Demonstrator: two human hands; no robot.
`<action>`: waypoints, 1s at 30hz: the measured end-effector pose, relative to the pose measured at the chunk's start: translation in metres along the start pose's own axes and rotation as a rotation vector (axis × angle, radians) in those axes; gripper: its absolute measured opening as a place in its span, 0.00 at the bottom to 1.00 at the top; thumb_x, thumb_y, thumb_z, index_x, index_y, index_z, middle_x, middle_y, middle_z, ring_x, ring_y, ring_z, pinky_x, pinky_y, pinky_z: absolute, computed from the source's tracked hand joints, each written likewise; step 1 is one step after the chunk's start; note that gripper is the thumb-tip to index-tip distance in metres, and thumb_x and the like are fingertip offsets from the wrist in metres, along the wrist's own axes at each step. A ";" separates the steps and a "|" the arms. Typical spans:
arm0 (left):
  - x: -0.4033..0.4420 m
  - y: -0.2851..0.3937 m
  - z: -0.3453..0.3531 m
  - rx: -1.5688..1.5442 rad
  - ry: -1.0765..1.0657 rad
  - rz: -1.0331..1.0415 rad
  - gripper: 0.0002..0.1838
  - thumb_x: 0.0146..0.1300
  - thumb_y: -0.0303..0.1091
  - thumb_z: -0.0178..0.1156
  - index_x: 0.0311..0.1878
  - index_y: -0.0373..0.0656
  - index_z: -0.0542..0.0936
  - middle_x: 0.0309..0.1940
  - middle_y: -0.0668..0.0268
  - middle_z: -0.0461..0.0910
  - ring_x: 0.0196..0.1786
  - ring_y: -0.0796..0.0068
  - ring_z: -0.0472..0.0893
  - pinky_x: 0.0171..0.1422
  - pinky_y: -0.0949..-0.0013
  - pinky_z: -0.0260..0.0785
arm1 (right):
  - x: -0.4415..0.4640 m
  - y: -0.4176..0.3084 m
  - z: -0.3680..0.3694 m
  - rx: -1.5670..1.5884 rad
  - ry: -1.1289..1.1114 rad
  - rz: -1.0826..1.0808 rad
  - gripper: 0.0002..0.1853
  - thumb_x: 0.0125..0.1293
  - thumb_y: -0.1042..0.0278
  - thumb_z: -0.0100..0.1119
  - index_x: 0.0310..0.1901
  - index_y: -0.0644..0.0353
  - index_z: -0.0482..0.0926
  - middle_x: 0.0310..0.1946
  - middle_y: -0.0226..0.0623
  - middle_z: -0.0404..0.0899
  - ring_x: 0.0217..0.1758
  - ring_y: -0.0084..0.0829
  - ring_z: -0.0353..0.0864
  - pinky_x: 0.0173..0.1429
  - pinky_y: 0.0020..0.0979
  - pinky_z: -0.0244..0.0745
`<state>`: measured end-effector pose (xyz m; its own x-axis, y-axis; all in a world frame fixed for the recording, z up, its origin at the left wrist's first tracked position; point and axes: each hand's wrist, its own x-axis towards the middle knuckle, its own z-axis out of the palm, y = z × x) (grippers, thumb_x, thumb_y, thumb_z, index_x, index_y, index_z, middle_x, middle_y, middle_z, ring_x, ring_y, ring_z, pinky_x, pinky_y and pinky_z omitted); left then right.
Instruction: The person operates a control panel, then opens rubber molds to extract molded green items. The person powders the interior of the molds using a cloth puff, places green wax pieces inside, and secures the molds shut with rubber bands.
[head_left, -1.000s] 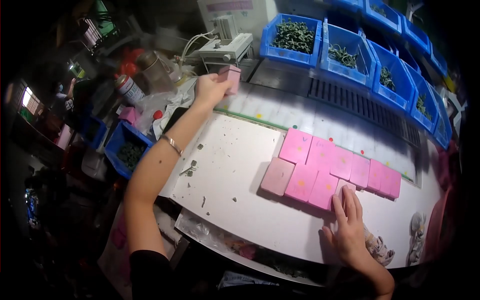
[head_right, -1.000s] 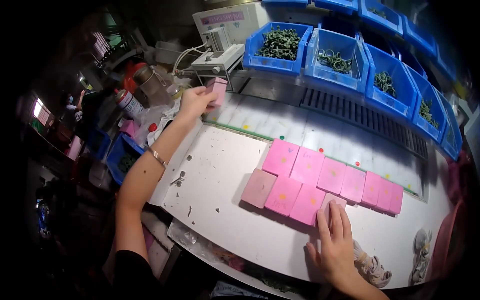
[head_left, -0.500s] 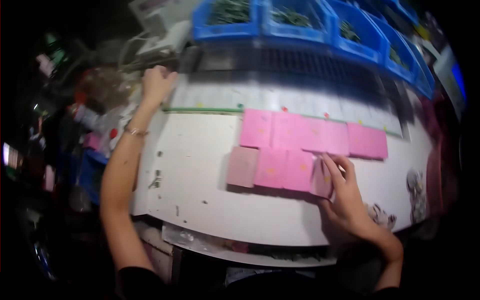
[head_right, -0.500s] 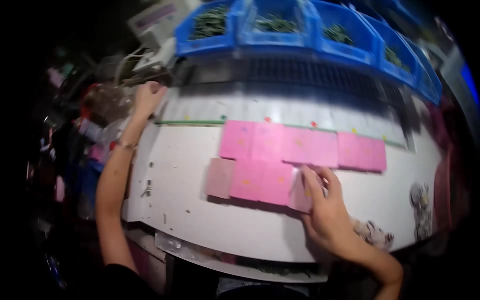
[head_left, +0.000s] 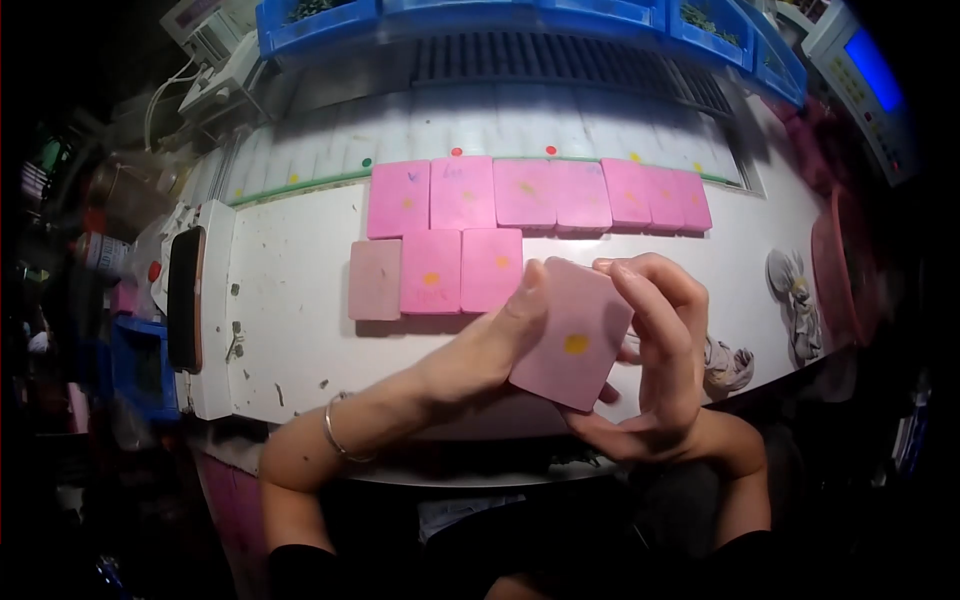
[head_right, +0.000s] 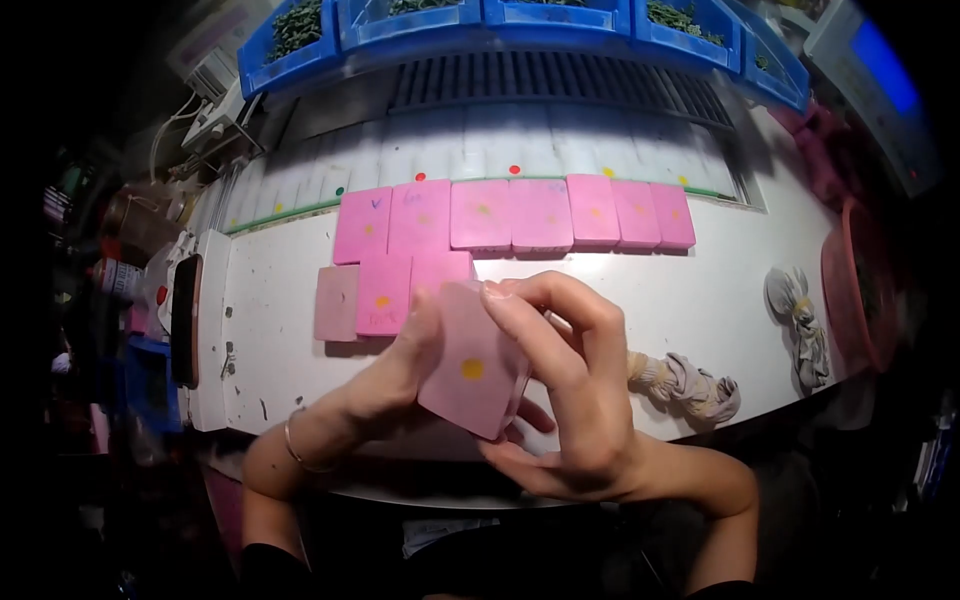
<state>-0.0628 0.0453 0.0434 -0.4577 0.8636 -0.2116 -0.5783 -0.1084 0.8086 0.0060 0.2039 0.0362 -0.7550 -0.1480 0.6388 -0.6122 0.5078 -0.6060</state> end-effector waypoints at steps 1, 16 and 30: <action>-0.003 -0.002 0.007 -0.294 -0.050 -0.018 0.36 0.67 0.62 0.34 0.63 0.38 0.62 0.51 0.61 0.72 0.51 0.72 0.73 0.55 0.69 0.68 | -0.001 -0.002 -0.001 0.019 -0.029 0.010 0.47 0.33 0.82 0.67 0.61 0.74 0.59 0.55 0.55 0.58 0.55 0.47 0.65 0.56 0.37 0.67; -0.004 -0.050 0.040 -0.276 0.187 0.093 0.39 0.62 0.65 0.41 0.57 0.33 0.64 0.42 0.59 0.73 0.42 0.73 0.76 0.46 0.71 0.72 | -0.023 -0.007 -0.001 -0.137 -0.028 -0.061 0.32 0.39 0.85 0.55 0.55 0.74 0.67 0.52 0.55 0.68 0.54 0.52 0.70 0.60 0.45 0.67; 0.008 -0.057 0.040 -0.520 0.343 0.109 0.41 0.62 0.70 0.28 0.54 0.40 0.68 0.40 0.65 0.74 0.44 0.71 0.76 0.52 0.67 0.70 | -0.045 -0.015 0.026 -0.452 0.358 -0.281 0.16 0.51 0.72 0.64 0.44 0.59 0.77 0.42 0.38 0.75 0.47 0.35 0.73 0.49 0.31 0.74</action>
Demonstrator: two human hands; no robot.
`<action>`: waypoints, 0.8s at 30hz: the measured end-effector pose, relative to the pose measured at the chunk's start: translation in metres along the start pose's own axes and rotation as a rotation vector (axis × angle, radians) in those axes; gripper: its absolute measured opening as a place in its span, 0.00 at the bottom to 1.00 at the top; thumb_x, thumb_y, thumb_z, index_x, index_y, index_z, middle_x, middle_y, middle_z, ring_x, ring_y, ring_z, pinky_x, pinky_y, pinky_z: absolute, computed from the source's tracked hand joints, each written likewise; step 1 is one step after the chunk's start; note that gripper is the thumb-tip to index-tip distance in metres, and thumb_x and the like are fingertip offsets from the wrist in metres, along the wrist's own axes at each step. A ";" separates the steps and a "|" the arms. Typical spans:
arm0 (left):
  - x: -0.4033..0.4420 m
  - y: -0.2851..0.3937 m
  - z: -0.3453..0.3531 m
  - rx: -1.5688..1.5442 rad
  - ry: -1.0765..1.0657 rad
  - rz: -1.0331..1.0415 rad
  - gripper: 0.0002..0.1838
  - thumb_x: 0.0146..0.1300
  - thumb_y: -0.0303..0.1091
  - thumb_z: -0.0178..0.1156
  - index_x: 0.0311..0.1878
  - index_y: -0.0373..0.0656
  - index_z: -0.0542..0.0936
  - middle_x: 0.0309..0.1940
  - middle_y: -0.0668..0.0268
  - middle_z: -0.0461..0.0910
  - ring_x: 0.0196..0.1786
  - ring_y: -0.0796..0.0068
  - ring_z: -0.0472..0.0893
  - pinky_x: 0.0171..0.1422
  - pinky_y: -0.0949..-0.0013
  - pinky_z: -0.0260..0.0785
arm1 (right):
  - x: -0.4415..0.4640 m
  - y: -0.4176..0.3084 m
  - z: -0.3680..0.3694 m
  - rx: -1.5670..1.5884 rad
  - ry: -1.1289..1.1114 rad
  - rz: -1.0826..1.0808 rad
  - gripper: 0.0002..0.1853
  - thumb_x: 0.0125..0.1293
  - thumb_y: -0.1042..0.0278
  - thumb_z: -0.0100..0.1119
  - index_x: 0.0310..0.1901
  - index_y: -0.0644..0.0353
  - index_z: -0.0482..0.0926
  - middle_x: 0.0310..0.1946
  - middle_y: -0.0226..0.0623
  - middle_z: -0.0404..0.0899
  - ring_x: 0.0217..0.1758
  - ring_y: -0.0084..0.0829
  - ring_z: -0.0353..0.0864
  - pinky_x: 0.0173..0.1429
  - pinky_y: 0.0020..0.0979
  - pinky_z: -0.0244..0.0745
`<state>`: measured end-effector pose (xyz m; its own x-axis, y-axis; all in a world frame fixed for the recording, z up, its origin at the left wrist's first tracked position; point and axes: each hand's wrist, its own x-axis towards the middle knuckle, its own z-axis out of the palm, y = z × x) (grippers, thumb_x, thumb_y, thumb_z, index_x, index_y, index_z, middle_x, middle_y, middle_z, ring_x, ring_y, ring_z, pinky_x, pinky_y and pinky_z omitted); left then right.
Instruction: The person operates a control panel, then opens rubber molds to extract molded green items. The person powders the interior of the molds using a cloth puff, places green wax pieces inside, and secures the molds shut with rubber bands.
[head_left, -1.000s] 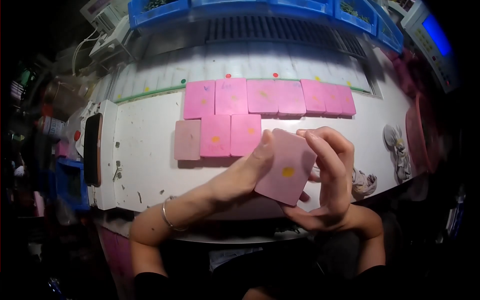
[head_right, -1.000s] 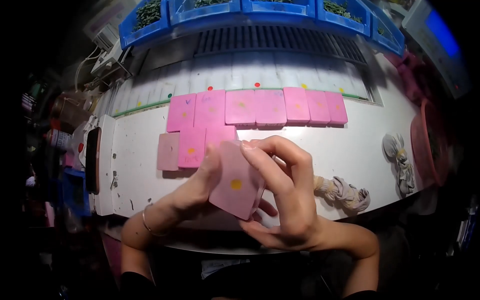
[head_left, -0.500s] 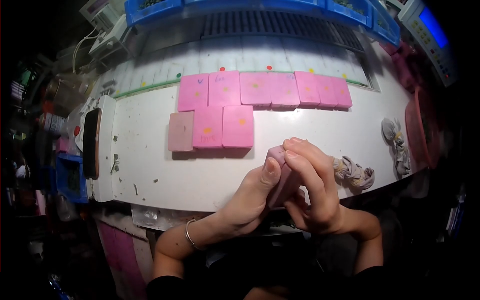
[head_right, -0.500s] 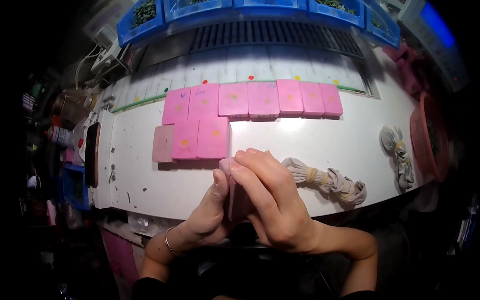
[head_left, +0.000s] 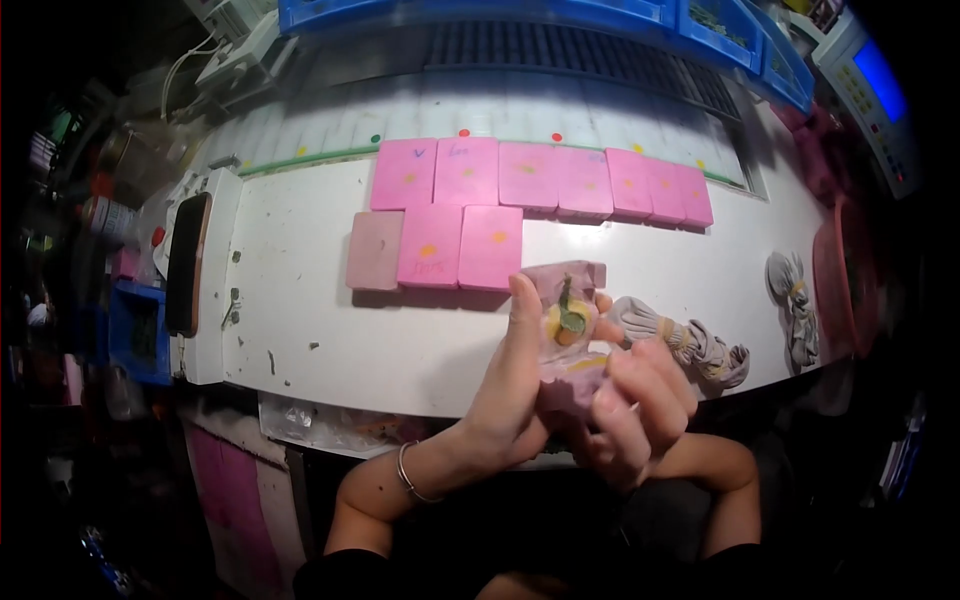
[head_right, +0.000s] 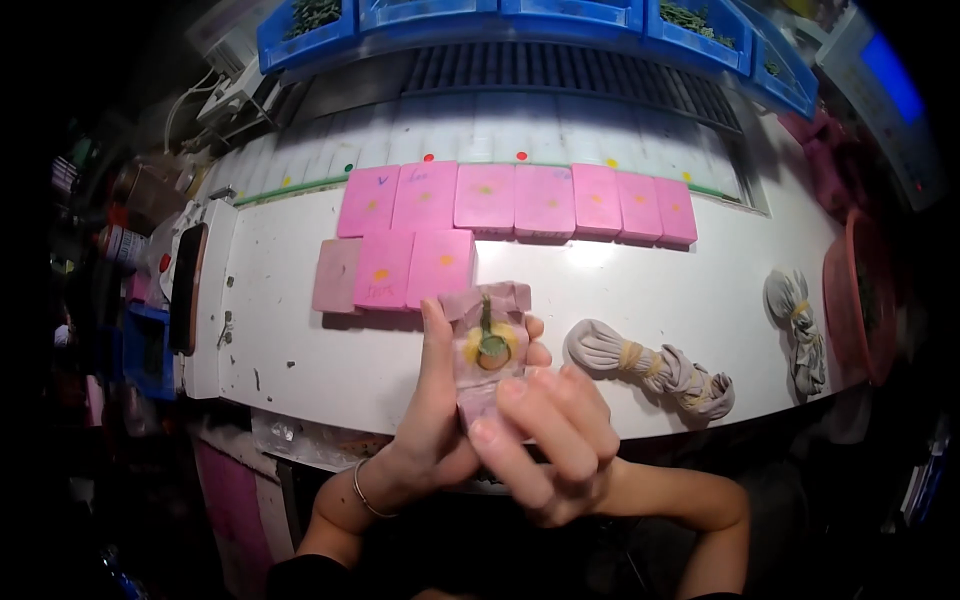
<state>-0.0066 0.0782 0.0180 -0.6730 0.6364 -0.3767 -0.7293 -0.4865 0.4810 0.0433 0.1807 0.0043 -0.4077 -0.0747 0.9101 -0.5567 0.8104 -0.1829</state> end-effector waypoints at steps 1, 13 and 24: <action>0.000 0.005 0.001 -0.085 0.003 -0.024 0.39 0.63 0.69 0.29 0.54 0.41 0.68 0.39 0.63 0.73 0.43 0.71 0.76 0.50 0.67 0.71 | -0.002 -0.005 -0.003 0.083 0.000 0.016 0.15 0.50 0.71 0.64 0.42 0.58 0.78 0.42 0.36 0.75 0.48 0.33 0.72 0.48 0.29 0.74; -0.008 0.008 -0.016 0.368 -0.119 0.199 0.32 0.68 0.58 0.38 0.51 0.33 0.69 0.36 0.60 0.74 0.28 0.77 0.76 0.31 0.76 0.70 | 0.046 0.014 -0.018 0.423 -0.394 0.611 0.16 0.53 0.86 0.57 0.46 0.66 0.76 0.22 0.39 0.72 0.21 0.26 0.75 0.25 0.24 0.69; -0.013 0.015 -0.011 0.504 -0.120 0.129 0.28 0.72 0.50 0.36 0.41 0.29 0.73 0.33 0.61 0.75 0.27 0.78 0.74 0.32 0.77 0.67 | 0.047 0.023 -0.016 0.694 -0.430 1.014 0.06 0.63 0.84 0.49 0.40 0.69 0.73 0.23 0.33 0.74 0.22 0.16 0.72 0.26 0.18 0.69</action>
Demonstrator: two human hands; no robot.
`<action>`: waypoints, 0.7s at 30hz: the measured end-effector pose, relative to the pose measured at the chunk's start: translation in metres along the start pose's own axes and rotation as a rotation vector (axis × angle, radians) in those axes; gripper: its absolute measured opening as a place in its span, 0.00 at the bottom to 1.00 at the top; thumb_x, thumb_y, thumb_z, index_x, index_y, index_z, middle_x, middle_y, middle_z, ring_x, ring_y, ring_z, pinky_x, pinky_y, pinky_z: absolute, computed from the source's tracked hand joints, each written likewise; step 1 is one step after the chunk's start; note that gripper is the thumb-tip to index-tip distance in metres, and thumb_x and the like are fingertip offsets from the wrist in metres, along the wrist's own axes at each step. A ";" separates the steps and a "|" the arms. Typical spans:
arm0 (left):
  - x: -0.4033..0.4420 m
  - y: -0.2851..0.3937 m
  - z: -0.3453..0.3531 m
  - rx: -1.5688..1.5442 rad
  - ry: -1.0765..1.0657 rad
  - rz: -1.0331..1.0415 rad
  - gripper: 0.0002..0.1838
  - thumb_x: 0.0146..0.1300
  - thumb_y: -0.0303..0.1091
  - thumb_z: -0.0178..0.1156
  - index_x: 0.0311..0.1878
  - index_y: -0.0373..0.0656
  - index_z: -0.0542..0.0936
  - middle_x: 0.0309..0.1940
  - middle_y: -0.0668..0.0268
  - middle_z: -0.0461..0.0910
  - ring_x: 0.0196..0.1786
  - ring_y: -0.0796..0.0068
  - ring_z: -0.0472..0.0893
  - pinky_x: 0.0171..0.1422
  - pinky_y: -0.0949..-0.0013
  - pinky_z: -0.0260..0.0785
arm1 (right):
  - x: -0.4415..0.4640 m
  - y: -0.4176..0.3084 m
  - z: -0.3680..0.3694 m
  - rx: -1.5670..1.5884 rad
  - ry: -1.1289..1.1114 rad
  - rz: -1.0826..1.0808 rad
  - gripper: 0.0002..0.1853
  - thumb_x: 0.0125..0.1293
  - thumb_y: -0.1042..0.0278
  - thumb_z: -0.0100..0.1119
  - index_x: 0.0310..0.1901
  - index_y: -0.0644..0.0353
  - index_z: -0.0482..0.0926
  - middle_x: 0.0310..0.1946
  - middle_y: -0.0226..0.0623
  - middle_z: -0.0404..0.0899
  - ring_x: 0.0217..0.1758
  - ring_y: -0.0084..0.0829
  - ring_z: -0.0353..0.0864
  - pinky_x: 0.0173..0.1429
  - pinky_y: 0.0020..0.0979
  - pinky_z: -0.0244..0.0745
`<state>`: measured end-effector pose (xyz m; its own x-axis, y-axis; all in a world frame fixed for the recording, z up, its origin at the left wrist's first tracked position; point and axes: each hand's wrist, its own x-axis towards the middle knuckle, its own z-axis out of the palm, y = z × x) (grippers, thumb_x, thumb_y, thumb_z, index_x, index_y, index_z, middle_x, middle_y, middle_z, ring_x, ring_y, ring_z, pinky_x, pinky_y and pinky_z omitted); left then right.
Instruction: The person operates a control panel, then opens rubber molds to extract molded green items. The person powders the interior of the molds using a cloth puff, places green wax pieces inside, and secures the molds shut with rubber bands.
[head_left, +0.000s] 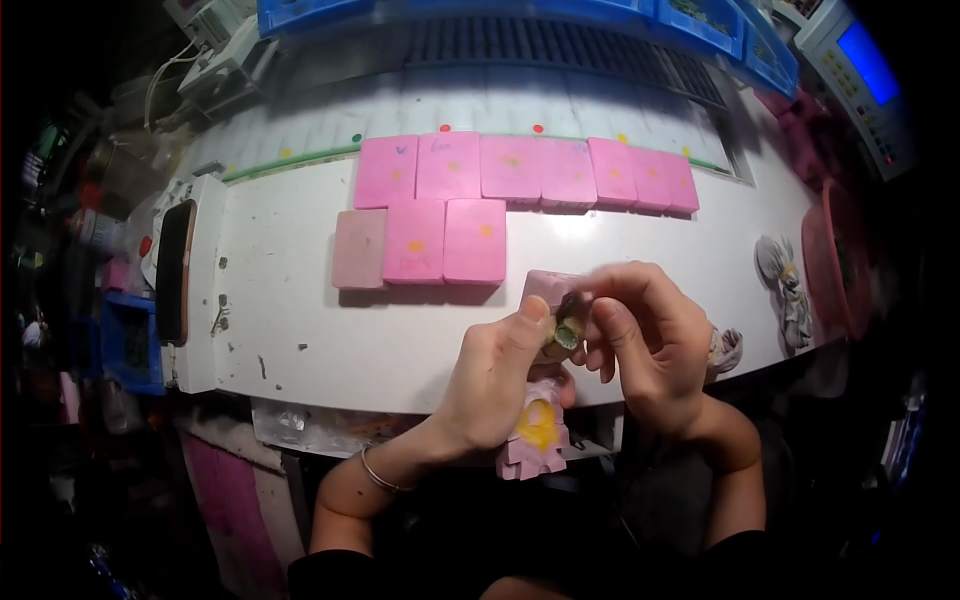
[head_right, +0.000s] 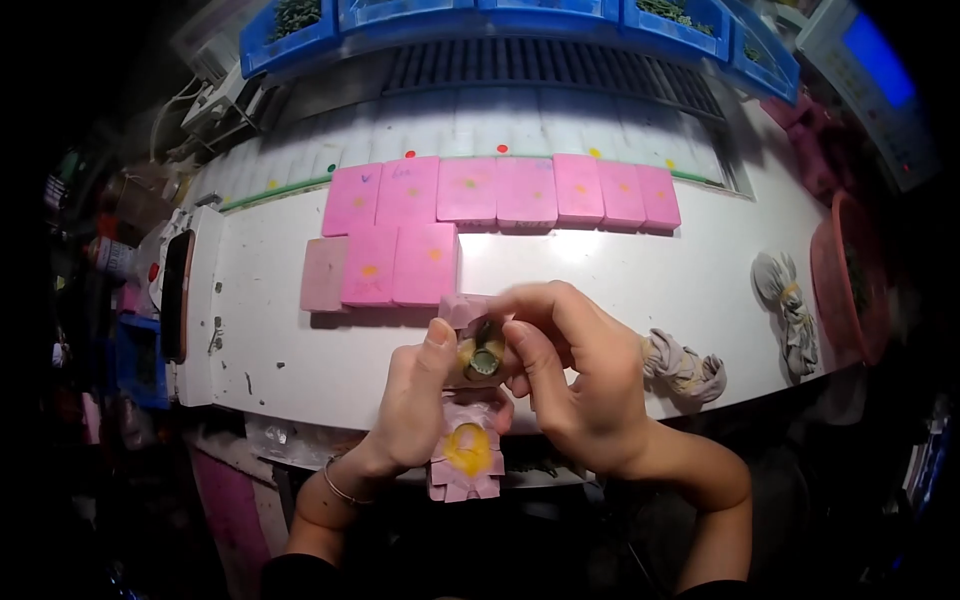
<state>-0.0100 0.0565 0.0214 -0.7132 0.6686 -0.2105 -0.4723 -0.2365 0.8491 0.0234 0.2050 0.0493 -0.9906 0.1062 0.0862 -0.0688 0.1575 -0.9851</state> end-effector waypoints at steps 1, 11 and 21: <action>0.000 0.000 0.000 -0.001 -0.003 0.000 0.28 0.72 0.50 0.36 0.41 0.29 0.73 0.33 0.61 0.75 0.27 0.78 0.74 0.32 0.77 0.67 | 0.000 0.001 -0.001 -0.002 0.002 0.000 0.06 0.63 0.84 0.49 0.40 0.69 0.73 0.23 0.33 0.74 0.22 0.16 0.72 0.26 0.18 0.69; 0.002 -0.002 -0.003 0.068 -0.010 0.023 0.28 0.72 0.49 0.37 0.42 0.28 0.73 0.33 0.62 0.75 0.28 0.78 0.74 0.33 0.76 0.68 | 0.003 0.001 -0.009 -0.040 -0.085 0.073 0.03 0.61 0.82 0.53 0.37 0.68 0.73 0.22 0.32 0.75 0.22 0.16 0.75 0.25 0.18 0.70; 0.005 -0.008 -0.007 0.174 0.013 -0.044 0.31 0.71 0.51 0.39 0.38 0.25 0.74 0.27 0.59 0.76 0.23 0.77 0.75 0.29 0.76 0.68 | 0.006 0.007 -0.017 -0.299 -0.207 -0.050 0.04 0.57 0.82 0.58 0.33 0.68 0.72 0.23 0.38 0.76 0.24 0.26 0.79 0.27 0.23 0.72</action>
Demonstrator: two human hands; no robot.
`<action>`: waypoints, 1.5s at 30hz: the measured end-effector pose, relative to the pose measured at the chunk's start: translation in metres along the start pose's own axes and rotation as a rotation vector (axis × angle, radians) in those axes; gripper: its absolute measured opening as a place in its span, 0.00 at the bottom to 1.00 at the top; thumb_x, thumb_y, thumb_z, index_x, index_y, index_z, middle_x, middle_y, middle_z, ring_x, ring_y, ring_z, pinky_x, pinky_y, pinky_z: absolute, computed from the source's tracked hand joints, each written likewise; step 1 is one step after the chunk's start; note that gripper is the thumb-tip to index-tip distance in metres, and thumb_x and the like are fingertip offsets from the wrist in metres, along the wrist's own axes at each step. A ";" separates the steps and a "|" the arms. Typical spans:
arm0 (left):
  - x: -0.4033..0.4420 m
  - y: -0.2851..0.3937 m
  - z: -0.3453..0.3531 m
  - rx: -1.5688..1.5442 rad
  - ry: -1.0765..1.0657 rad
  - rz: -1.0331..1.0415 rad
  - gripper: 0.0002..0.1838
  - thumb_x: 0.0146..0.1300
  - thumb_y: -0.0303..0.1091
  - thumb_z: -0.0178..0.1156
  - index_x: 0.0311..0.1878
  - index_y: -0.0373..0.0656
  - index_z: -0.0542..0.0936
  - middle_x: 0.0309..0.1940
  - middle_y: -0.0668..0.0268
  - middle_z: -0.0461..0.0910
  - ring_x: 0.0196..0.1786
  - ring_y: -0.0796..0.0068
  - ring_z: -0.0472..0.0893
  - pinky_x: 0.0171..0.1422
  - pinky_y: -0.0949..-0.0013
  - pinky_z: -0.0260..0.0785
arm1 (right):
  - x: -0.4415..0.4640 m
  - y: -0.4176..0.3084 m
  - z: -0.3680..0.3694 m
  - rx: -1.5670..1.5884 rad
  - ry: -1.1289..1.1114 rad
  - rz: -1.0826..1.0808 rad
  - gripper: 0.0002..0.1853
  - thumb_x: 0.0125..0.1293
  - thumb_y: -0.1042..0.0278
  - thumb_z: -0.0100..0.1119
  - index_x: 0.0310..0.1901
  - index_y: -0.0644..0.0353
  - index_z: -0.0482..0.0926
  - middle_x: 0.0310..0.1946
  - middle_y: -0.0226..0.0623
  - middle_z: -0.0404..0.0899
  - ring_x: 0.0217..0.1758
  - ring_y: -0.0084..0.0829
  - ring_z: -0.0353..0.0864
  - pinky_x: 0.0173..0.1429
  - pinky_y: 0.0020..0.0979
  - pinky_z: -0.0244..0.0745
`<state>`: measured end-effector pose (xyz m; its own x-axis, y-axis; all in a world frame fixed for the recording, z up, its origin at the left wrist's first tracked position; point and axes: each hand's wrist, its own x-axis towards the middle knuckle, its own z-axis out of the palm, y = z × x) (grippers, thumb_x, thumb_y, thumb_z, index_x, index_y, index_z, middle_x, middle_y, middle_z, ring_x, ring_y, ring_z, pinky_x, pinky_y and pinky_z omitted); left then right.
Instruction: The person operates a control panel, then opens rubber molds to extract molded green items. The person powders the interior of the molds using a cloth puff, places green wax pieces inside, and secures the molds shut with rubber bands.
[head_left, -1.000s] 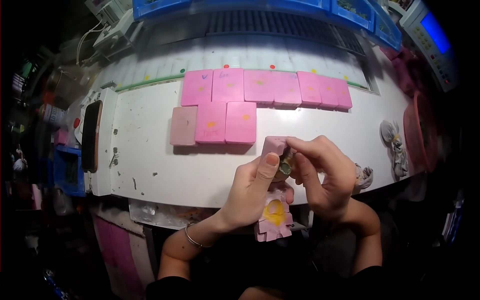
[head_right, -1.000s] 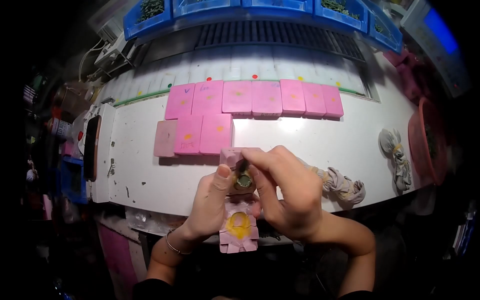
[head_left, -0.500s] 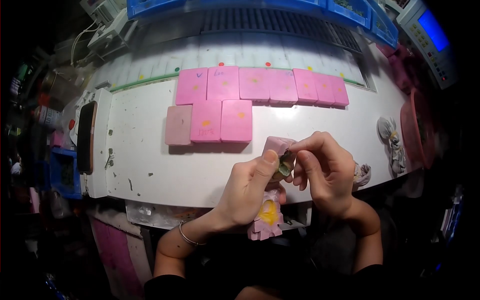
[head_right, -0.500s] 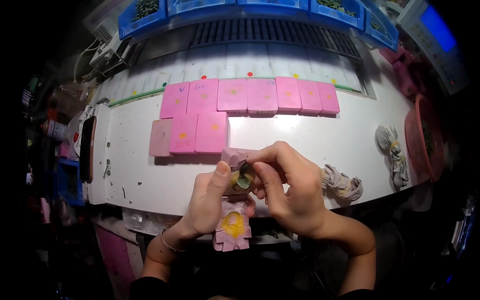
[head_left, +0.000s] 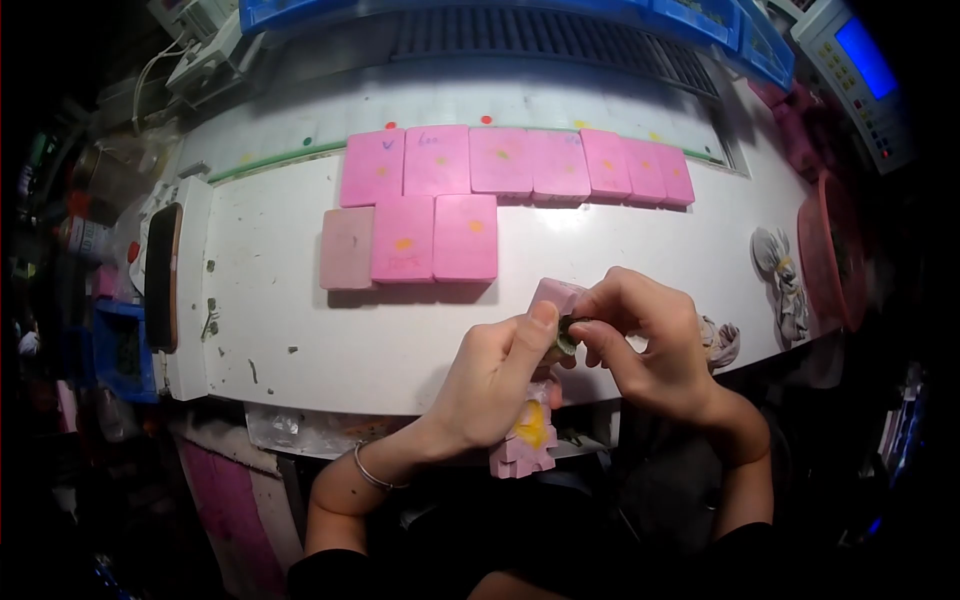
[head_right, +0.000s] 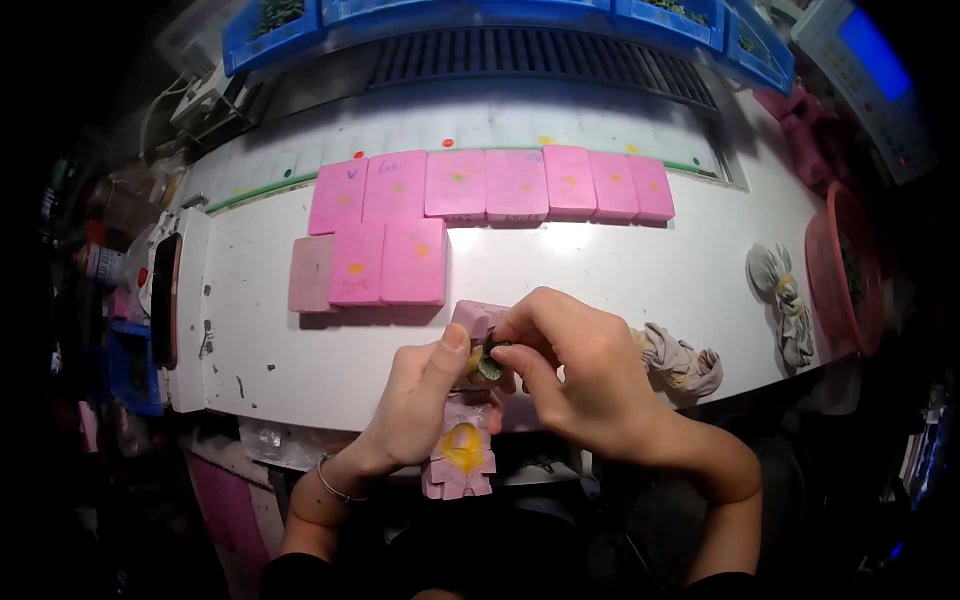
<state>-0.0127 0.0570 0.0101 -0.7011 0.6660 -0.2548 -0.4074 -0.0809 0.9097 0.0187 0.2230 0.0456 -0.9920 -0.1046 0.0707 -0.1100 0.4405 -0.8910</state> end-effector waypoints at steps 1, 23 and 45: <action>0.000 0.000 0.000 0.001 -0.002 -0.002 0.31 0.71 0.51 0.39 0.38 0.25 0.74 0.27 0.59 0.76 0.23 0.77 0.75 0.29 0.76 0.68 | -0.001 0.001 -0.001 0.001 0.002 0.002 0.04 0.57 0.82 0.58 0.33 0.68 0.72 0.23 0.38 0.76 0.24 0.26 0.79 0.27 0.23 0.72; -0.003 0.008 -0.008 -0.072 -0.184 0.050 0.24 0.58 0.25 0.59 0.59 0.37 0.71 0.36 0.66 0.73 0.31 0.85 0.73 0.36 0.81 0.67 | -0.027 -0.003 -0.017 -0.016 0.288 -0.258 0.08 0.53 0.84 0.62 0.34 0.70 0.74 0.21 0.40 0.74 0.20 0.25 0.77 0.21 0.22 0.68; -0.015 0.006 0.009 0.332 0.058 0.504 0.13 0.53 0.17 0.59 0.43 0.30 0.75 0.37 0.59 0.75 0.37 0.78 0.76 0.40 0.79 0.68 | -0.034 -0.005 0.002 -0.595 0.259 -0.660 0.09 0.47 0.80 0.63 0.32 0.73 0.77 0.16 0.38 0.71 0.14 0.27 0.71 0.16 0.24 0.61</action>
<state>0.0005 0.0529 0.0221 -0.7950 0.5632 0.2255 0.1814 -0.1340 0.9742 0.0531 0.2225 0.0470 -0.6921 -0.3258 0.6441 -0.6002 0.7554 -0.2629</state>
